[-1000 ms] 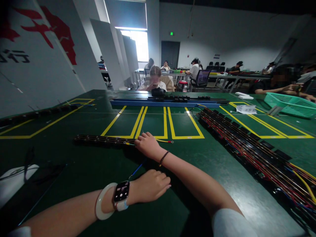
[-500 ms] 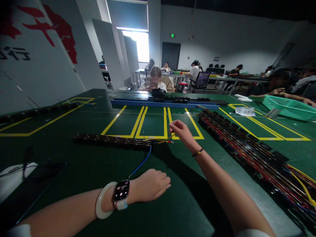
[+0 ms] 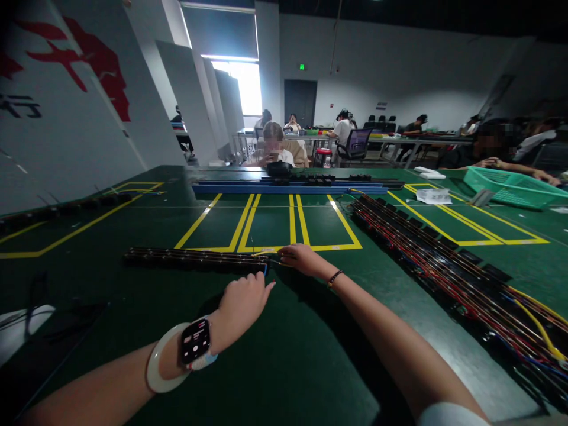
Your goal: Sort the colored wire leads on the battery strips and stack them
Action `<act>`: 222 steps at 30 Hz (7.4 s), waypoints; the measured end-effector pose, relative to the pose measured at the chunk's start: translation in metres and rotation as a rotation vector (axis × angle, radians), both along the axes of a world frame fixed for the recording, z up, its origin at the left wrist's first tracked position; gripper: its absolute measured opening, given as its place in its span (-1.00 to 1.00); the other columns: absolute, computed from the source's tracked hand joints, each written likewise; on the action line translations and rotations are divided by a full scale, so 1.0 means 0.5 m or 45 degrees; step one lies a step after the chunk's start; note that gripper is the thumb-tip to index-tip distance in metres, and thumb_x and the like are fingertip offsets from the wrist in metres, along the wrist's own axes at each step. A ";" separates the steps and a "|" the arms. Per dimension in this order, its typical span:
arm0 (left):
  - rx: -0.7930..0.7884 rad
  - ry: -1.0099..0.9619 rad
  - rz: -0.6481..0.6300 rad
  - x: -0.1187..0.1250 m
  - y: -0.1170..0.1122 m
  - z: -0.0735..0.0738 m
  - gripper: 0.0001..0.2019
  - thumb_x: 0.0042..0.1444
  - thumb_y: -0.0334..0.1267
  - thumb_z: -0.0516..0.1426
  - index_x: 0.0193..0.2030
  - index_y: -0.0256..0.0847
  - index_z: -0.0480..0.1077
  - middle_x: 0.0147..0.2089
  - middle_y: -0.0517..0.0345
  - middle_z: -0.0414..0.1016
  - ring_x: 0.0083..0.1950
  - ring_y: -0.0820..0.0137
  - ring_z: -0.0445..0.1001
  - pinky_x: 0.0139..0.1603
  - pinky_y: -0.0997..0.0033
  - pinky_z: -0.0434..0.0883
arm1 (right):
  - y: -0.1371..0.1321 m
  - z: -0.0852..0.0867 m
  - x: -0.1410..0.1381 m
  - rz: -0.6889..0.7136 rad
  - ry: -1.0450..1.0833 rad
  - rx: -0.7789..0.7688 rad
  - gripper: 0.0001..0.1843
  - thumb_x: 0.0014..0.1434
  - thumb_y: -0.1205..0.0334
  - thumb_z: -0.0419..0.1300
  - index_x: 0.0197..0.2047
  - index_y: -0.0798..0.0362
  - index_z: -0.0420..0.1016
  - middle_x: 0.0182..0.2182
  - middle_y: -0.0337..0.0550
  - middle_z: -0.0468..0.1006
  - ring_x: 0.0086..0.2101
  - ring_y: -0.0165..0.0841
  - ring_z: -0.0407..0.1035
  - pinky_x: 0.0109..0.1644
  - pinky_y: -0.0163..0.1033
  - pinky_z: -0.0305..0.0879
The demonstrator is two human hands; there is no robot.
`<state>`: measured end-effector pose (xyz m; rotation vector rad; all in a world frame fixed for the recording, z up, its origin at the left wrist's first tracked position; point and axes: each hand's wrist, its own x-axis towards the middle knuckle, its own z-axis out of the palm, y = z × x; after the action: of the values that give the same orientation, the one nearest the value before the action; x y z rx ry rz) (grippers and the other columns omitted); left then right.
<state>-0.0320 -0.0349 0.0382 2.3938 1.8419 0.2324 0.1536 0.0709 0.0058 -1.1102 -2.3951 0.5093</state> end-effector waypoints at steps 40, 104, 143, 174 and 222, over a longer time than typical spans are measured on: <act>-1.204 -2.526 0.394 0.029 0.074 -0.073 -0.81 0.24 -0.37 -0.01 -0.35 -0.29 0.38 -0.23 0.00 0.53 -0.15 0.39 0.51 0.02 0.28 0.41 | -0.132 0.085 -0.090 -0.018 -0.775 0.404 -0.73 0.21 0.37 0.04 -0.07 0.22 0.48 -0.17 0.11 0.46 -0.20 -0.21 0.34 -0.11 -0.15 0.27; -1.235 -2.469 0.095 0.023 0.061 -0.079 -0.85 0.21 -0.39 0.00 -0.23 -0.34 0.38 -0.16 -0.14 0.56 -0.10 0.29 0.53 0.16 0.11 0.28 | -0.022 0.196 -0.058 0.153 0.402 -0.545 -0.65 0.08 0.02 0.24 -0.22 0.15 0.44 -0.39 -0.16 0.53 -0.36 -0.39 0.41 -0.29 -0.29 0.31; -0.893 -0.232 -0.161 -0.080 0.104 0.016 -0.65 0.23 -0.08 -0.12 -0.34 -0.28 0.34 -0.51 0.07 0.42 -0.54 0.37 0.39 -0.44 0.37 0.32 | 0.045 -0.040 -0.012 -0.021 0.044 0.070 -0.64 0.25 -0.02 0.09 -0.20 0.07 0.57 -0.29 -0.06 0.50 -0.25 -0.30 0.32 -0.17 -0.22 0.23; 0.041 0.477 -0.134 -0.083 0.086 0.101 -0.69 0.14 -0.57 -0.09 -0.05 -0.36 0.36 -0.06 -0.13 0.44 -0.06 0.23 0.43 -0.11 0.25 0.36 | 0.036 -0.041 -0.014 0.029 0.042 0.108 -0.72 0.23 0.05 0.13 -0.27 0.09 0.53 -0.34 -0.11 0.46 -0.30 -0.34 0.30 -0.22 -0.25 0.22; -0.302 0.264 -0.260 -0.047 0.036 0.065 -0.57 0.24 -0.02 -0.09 -0.17 -0.37 0.41 -0.27 -0.13 0.49 -0.31 0.22 0.49 -0.36 0.30 0.36 | 0.008 0.060 -0.006 0.206 -0.252 -0.757 -0.68 0.14 0.03 0.16 -0.34 0.15 0.53 -0.55 -0.25 0.42 -0.56 -0.49 0.21 -0.51 -0.37 0.03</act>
<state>-0.0556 -0.0167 0.0708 2.4868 1.5766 -0.2466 0.1505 0.0747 0.0356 -1.2467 -2.5915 1.2827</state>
